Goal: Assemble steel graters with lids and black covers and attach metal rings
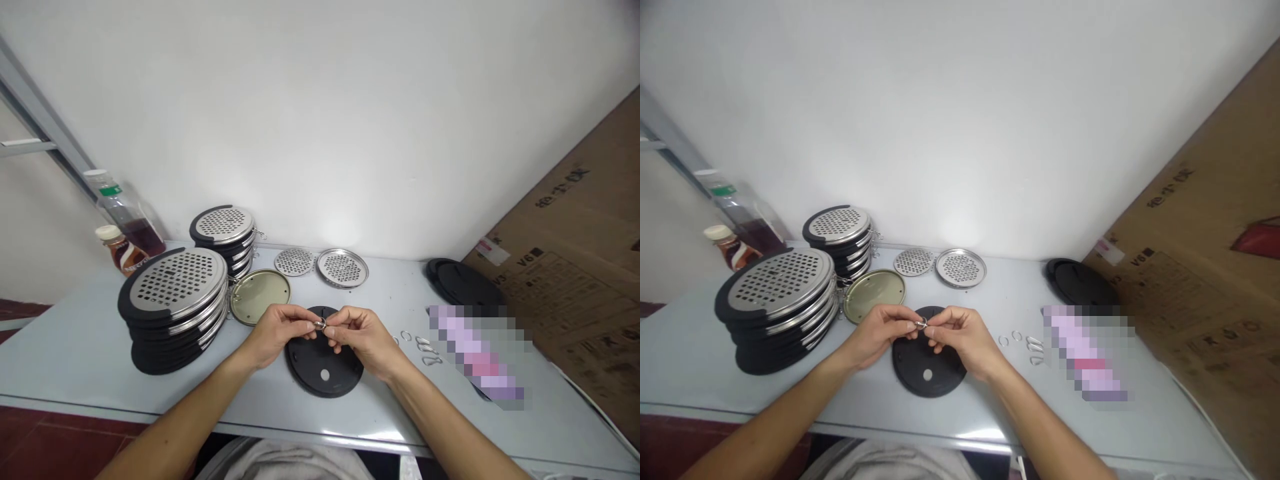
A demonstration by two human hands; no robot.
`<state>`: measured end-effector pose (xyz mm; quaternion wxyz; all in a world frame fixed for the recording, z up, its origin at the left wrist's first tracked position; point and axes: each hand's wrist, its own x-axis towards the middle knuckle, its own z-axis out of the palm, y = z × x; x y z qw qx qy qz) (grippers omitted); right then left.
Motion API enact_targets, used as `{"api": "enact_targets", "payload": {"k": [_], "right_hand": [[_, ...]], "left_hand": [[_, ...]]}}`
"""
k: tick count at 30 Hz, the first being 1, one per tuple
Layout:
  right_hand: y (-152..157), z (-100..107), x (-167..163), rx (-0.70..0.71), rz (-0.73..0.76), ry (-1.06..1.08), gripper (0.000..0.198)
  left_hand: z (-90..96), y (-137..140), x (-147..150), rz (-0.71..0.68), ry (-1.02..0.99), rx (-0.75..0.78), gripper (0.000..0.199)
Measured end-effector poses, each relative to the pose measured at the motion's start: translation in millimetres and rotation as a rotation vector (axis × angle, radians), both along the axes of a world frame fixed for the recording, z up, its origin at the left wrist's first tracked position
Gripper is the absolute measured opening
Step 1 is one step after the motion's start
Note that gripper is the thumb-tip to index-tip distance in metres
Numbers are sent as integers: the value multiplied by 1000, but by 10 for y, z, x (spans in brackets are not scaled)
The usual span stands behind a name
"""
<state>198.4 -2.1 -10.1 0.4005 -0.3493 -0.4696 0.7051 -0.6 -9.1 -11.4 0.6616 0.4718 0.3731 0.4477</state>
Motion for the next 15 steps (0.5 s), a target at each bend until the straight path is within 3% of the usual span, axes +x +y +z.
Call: {"api": "enact_targets", "payload": {"k": [5, 15], "right_hand": [[-13, -15, -33, 42, -17, -13, 23], [-13, 10, -34, -36, 60, -15, 27]], "left_hand": [[22, -2, 12, -32, -69, -29, 18], [13, -7, 14, -11, 92, 104, 7]]}}
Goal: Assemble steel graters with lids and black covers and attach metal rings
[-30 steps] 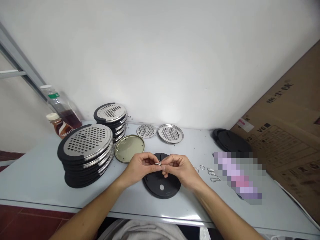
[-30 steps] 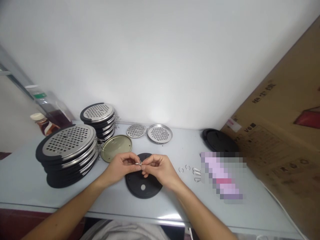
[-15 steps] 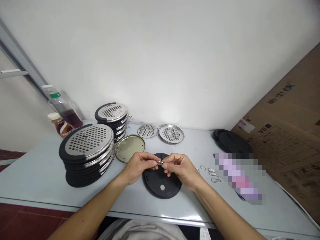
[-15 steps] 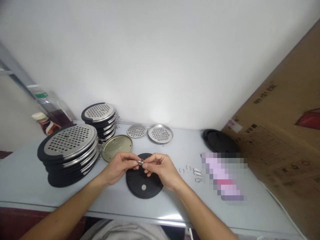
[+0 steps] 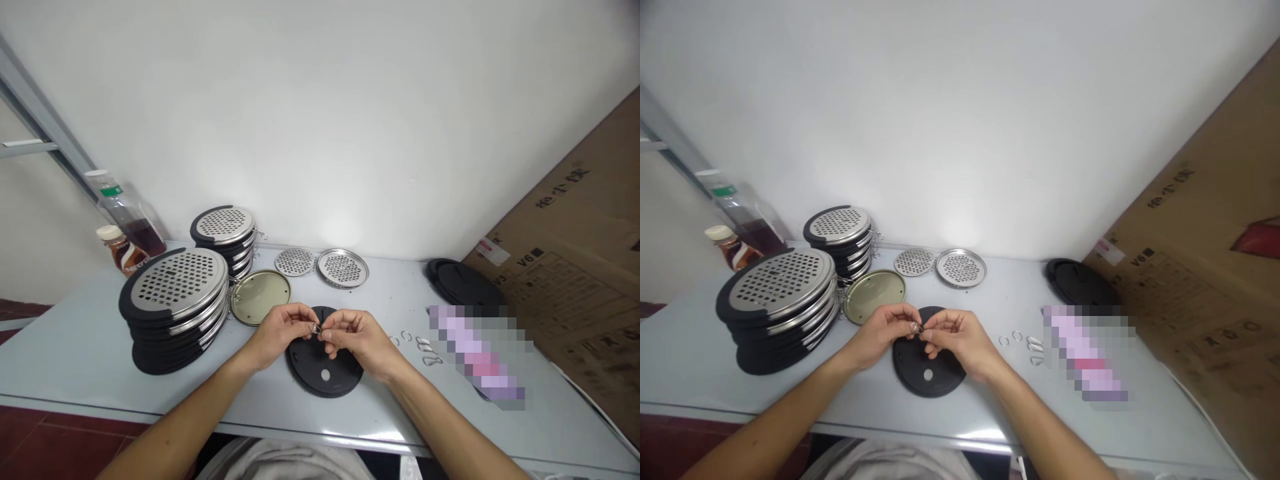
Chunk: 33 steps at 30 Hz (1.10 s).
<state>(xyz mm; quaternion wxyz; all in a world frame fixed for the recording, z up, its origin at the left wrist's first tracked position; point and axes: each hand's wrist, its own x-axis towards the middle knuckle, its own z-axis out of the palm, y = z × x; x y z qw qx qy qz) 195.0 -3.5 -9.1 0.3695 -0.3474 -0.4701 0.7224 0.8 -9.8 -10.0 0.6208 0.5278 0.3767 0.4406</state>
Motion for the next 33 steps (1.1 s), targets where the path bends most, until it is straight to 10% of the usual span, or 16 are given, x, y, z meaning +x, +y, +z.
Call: {"api": "enact_targets", "payload": {"k": [8, 17, 27, 33], "right_hand": [[12, -40, -5, 74, 35, -78, 29], [-149, -36, -93, 826, -242, -492, 16], [-96, -122, -58, 575, -118, -435, 26], [-111, -54, -67, 677, -116, -512, 26]], "left_hand": [[29, -20, 59, 114, 144, 93, 11], [-102, -33, 60, 241, 313, 347, 10], [-125, -28, 51, 316, 373, 418, 10], [-120, -52, 59, 331, 462, 495, 14]]}}
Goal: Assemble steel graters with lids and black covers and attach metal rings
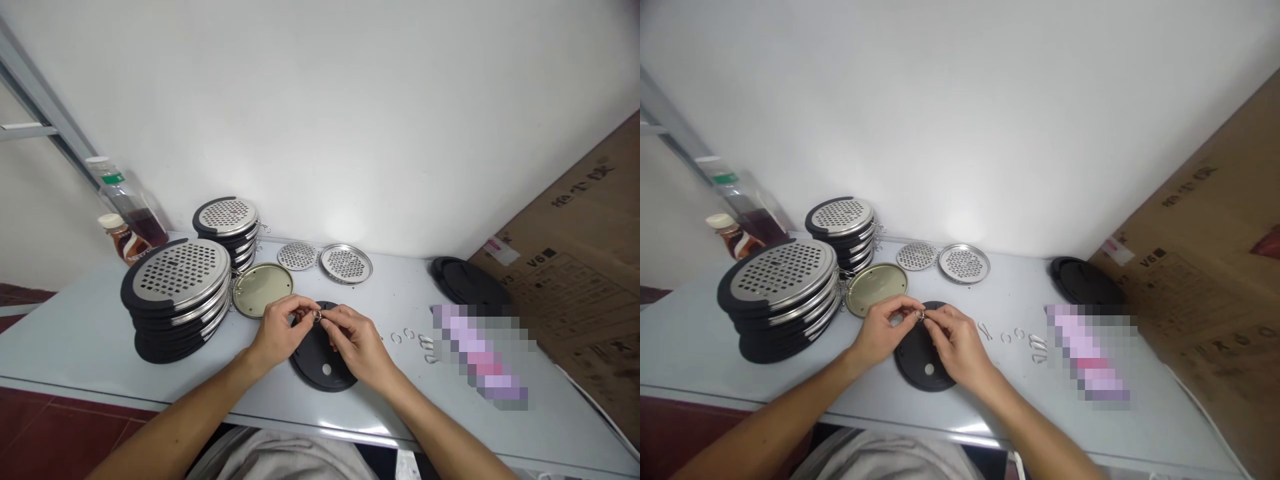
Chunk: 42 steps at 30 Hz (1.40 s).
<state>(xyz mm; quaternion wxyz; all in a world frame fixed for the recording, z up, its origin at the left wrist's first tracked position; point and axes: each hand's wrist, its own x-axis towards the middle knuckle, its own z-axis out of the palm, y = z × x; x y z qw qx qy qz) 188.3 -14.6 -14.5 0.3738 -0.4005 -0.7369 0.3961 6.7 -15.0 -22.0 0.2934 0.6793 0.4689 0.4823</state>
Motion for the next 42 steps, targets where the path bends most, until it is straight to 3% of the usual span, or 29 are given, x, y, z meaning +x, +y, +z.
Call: {"api": "enact_targets", "payload": {"k": [10, 13, 20, 27, 37, 42], "right_hand": [[-5, 73, 2, 25, 13, -37, 24], [1, 92, 17, -3, 37, -22, 24], [5, 90, 50, -98, 102, 57, 22], [5, 92, 42, -149, 127, 70, 28], [-7, 90, 44, -162, 146, 95, 25], [-3, 126, 45, -109, 138, 49, 29]], "left_hand": [[10, 3, 3, 18, 19, 67, 14], [14, 25, 0, -28, -106, -24, 13], [121, 61, -49, -217, -468, -459, 13], [75, 71, -48, -222, -452, -448, 13], [62, 73, -51, -283, -579, -557, 11], [72, 80, -51, -321, -580, -578, 10]]}}
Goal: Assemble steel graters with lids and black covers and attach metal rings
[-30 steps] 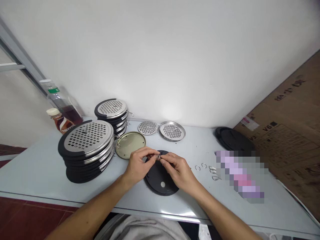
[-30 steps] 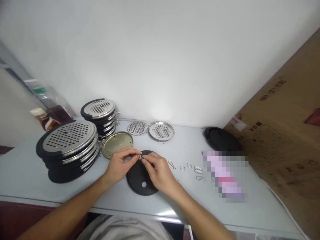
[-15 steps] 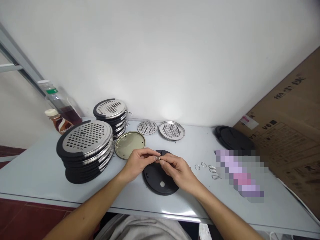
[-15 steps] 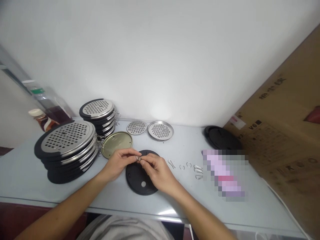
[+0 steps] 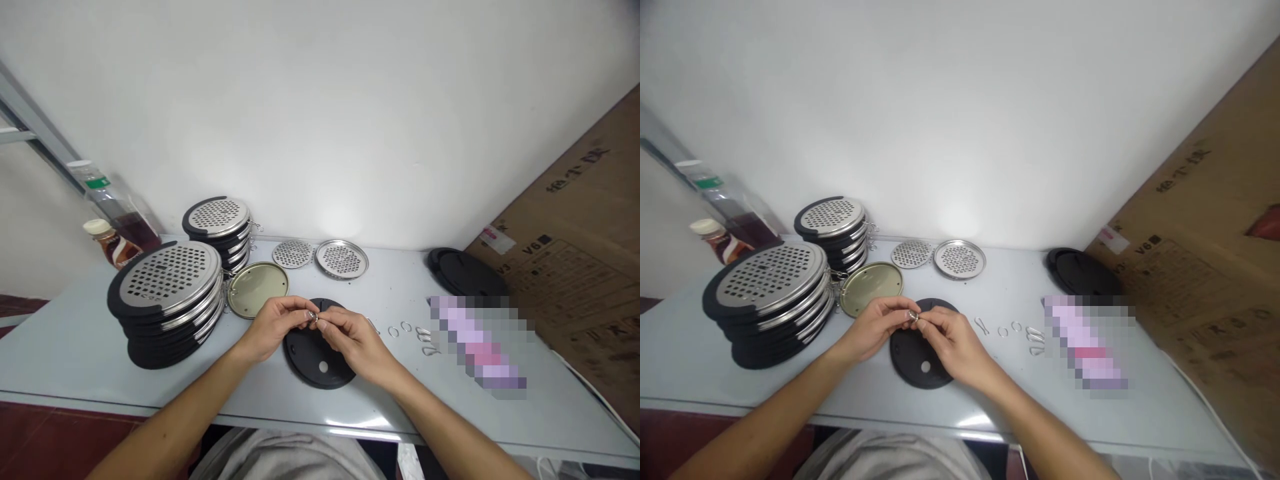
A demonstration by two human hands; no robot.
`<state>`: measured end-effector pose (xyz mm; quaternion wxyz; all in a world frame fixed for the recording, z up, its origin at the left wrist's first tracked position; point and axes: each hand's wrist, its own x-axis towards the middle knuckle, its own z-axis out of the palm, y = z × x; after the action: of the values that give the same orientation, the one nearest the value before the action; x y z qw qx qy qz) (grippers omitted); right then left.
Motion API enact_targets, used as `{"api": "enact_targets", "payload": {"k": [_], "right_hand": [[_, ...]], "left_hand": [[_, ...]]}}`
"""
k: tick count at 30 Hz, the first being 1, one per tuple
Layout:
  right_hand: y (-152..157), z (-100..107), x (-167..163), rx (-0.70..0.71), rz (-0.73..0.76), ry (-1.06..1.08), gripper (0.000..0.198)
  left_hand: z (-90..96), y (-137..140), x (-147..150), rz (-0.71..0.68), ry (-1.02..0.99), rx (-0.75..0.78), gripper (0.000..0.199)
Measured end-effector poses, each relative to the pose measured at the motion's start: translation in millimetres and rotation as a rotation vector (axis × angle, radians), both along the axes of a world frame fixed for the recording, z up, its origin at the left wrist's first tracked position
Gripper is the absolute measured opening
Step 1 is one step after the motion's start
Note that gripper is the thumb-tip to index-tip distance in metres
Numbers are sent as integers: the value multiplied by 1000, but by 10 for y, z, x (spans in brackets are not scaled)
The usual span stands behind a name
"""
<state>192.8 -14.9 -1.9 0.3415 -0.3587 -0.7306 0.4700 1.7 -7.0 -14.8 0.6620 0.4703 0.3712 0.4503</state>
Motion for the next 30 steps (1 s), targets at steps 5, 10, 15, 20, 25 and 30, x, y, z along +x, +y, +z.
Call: {"api": "enact_targets", "payload": {"k": [5, 10, 15, 20, 25, 30], "right_hand": [[-2, 30, 3, 46, -5, -20, 26], [0, 20, 17, 18, -3, 3, 26], [0, 35, 21, 61, -10, -24, 27], [-24, 37, 5, 111, -43, -59, 30], [-51, 36, -1, 127, -37, -67, 33], [-17, 6, -13, 51, -42, -53, 30]], "left_hand": [[0, -12, 8, 18, 18, 27, 10], [-6, -12, 8, -4, 29, 56, 11], [-26, 0, 3, -6, 35, 51, 12], [-33, 2, -1, 0, 27, 39, 14], [11, 17, -20, 70, -62, -11, 19], [46, 27, -45, 121, 74, 79, 19]]}}
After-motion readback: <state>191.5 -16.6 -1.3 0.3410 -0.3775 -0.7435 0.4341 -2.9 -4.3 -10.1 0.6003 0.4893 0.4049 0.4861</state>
